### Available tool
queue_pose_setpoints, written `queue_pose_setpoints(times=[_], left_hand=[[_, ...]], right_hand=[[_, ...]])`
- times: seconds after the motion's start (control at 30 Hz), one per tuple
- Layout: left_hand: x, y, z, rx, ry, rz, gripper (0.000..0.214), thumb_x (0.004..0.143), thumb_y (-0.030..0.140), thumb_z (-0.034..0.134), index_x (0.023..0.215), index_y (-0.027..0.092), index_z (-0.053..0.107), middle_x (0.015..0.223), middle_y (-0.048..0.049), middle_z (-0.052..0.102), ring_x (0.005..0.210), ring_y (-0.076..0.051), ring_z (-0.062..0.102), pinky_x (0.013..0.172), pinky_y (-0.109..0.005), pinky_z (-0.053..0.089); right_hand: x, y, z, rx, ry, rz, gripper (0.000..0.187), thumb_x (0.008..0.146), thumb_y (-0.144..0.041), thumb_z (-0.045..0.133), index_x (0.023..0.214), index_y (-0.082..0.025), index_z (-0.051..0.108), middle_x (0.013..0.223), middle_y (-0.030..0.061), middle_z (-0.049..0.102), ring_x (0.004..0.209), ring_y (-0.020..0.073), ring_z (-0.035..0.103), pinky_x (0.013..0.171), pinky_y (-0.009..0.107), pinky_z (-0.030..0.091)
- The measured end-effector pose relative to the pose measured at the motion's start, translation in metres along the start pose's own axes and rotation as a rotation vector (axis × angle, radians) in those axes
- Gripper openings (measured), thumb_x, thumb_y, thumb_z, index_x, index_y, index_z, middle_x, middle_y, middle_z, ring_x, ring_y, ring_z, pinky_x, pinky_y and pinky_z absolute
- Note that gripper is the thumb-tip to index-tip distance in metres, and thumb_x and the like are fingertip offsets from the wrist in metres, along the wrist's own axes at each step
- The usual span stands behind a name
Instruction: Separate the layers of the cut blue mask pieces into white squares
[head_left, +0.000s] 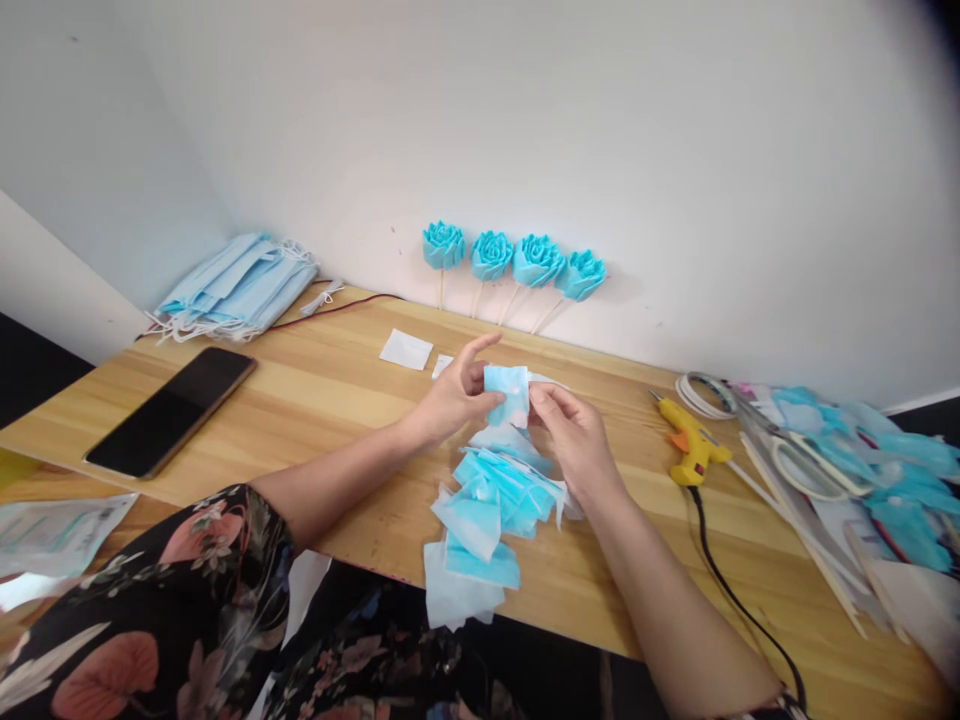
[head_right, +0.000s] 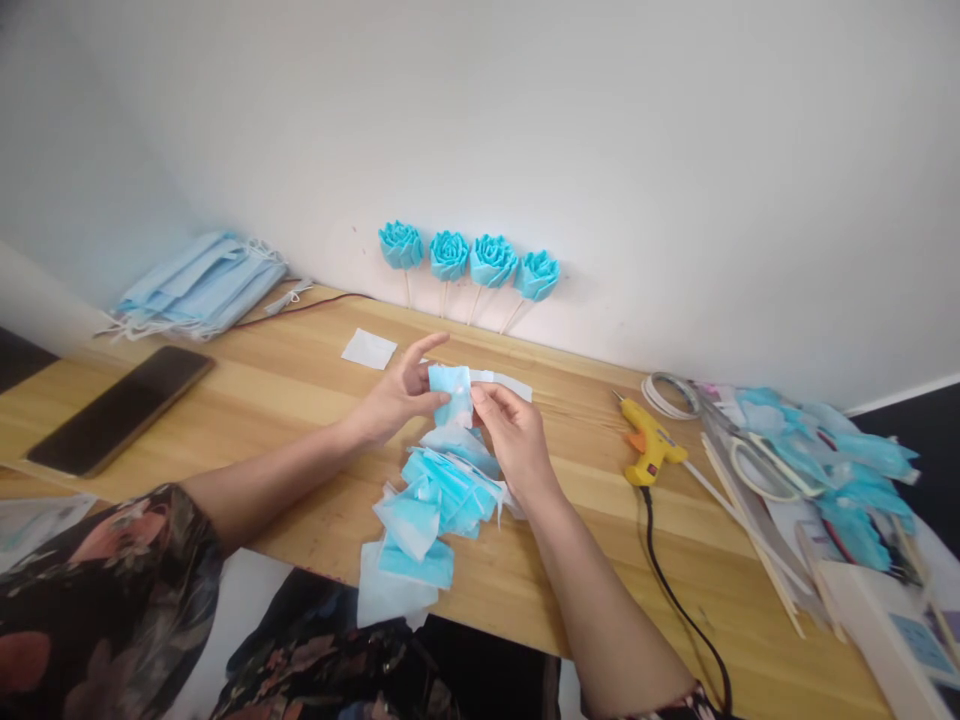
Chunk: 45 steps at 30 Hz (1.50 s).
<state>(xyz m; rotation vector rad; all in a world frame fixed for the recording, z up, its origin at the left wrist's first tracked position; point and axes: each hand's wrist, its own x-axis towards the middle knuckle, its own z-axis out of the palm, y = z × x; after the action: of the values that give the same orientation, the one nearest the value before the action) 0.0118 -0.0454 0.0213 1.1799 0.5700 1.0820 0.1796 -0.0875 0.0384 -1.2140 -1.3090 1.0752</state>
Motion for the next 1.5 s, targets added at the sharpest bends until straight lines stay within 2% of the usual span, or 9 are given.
queue_pose_setpoints(times=[0.17, 0.37, 0.6, 0.77, 0.87, 1.0, 1.23, 1.37, 1.5], left_hand=[[-0.003, 0.001, 0.005, 0.116, -0.034, 0.069, 0.081, 0.073, 0.015, 0.073, 0.144, 0.024, 0.036, 0.082, 0.0015, 0.057, 0.068, -0.011, 0.055, 0.059, -0.023, 0.041], [-0.003, 0.002, 0.005, 0.069, 0.013, 0.064, 0.079, 0.074, 0.017, 0.073, 0.144, 0.021, 0.036, 0.072, 0.0052, 0.052, 0.061, -0.008, 0.050, 0.056, -0.021, 0.038], [0.000, 0.007, 0.001, -0.028, 0.146, 0.018, 0.076, 0.073, 0.018, 0.072, 0.141, 0.019, 0.037, 0.080, 0.0029, 0.059, 0.066, -0.008, 0.056, 0.060, -0.021, 0.043], [-0.001, 0.004, 0.003, 0.030, 0.112, 0.064, 0.072, 0.074, 0.016, 0.073, 0.139, 0.020, 0.041, 0.079, 0.0034, 0.057, 0.062, -0.008, 0.054, 0.057, -0.021, 0.042], [-0.003, 0.001, 0.005, 0.084, 0.074, 0.108, 0.070, 0.074, 0.016, 0.073, 0.137, 0.021, 0.043, 0.077, 0.0036, 0.056, 0.059, -0.007, 0.051, 0.054, -0.020, 0.040], [-0.005, 0.001, 0.008, 0.113, 0.048, 0.132, 0.068, 0.074, 0.017, 0.074, 0.135, 0.020, 0.045, 0.075, 0.0038, 0.055, 0.060, -0.007, 0.049, 0.053, -0.020, 0.038], [-0.002, 0.010, 0.003, 0.046, 0.128, 0.085, 0.062, 0.075, 0.020, 0.072, 0.131, 0.017, 0.046, 0.073, 0.0044, 0.056, 0.061, -0.009, 0.053, 0.061, -0.024, 0.044], [-0.004, 0.016, 0.003, 0.112, 0.211, 0.134, 0.042, 0.080, 0.028, 0.070, 0.118, 0.017, 0.056, 0.066, 0.0051, 0.055, 0.058, -0.008, 0.049, 0.060, -0.022, 0.041], [-0.008, 0.020, 0.008, 0.223, 0.188, 0.114, 0.029, 0.081, 0.043, 0.069, 0.080, 0.014, 0.064, 0.058, 0.0044, 0.051, 0.053, -0.006, 0.040, 0.052, -0.021, 0.033]], right_hand=[[-0.001, -0.001, 0.001, -0.034, -0.005, -0.072, 0.024, 0.081, -0.047, 0.068, 0.084, -0.023, 0.070, 0.072, -0.0006, 0.064, 0.068, 0.0155, 0.056, 0.063, 0.026, 0.045], [0.000, 0.005, -0.002, -0.179, 0.077, -0.091, 0.029, 0.081, -0.043, 0.068, 0.066, -0.021, 0.059, 0.059, -0.0034, 0.051, 0.057, 0.0116, 0.044, 0.053, 0.024, 0.035], [0.000, 0.005, -0.002, -0.167, 0.084, -0.095, 0.028, 0.083, -0.043, 0.067, 0.067, -0.021, 0.060, 0.062, -0.0025, 0.056, 0.061, 0.0129, 0.049, 0.057, 0.024, 0.040], [0.000, 0.003, -0.001, -0.105, 0.065, -0.103, 0.031, 0.088, -0.049, 0.059, 0.075, -0.021, 0.065, 0.072, 0.0001, 0.065, 0.070, 0.0157, 0.058, 0.066, 0.026, 0.047], [0.001, 0.005, 0.000, -0.062, 0.043, -0.085, 0.030, 0.082, -0.052, 0.065, 0.083, -0.022, 0.069, 0.081, 0.0016, 0.069, 0.076, 0.0177, 0.061, 0.067, 0.027, 0.049], [0.002, 0.008, 0.000, -0.066, 0.042, -0.008, 0.030, 0.075, -0.048, 0.074, 0.088, -0.022, 0.069, 0.074, -0.0005, 0.067, 0.066, 0.0157, 0.057, 0.060, 0.026, 0.047], [0.001, 0.007, -0.004, -0.077, 0.092, -0.064, 0.023, 0.082, -0.044, 0.069, 0.080, -0.021, 0.065, 0.071, -0.0023, 0.063, 0.065, 0.0131, 0.054, 0.062, 0.024, 0.045], [0.002, 0.006, -0.004, -0.024, 0.117, -0.063, 0.024, 0.083, -0.044, 0.069, 0.081, -0.021, 0.064, 0.074, -0.0020, 0.065, 0.067, 0.0139, 0.058, 0.065, 0.026, 0.048], [0.002, 0.005, -0.005, -0.024, 0.143, -0.079, 0.024, 0.084, -0.045, 0.068, 0.084, -0.021, 0.064, 0.077, -0.0006, 0.067, 0.069, 0.0157, 0.062, 0.067, 0.028, 0.051]])
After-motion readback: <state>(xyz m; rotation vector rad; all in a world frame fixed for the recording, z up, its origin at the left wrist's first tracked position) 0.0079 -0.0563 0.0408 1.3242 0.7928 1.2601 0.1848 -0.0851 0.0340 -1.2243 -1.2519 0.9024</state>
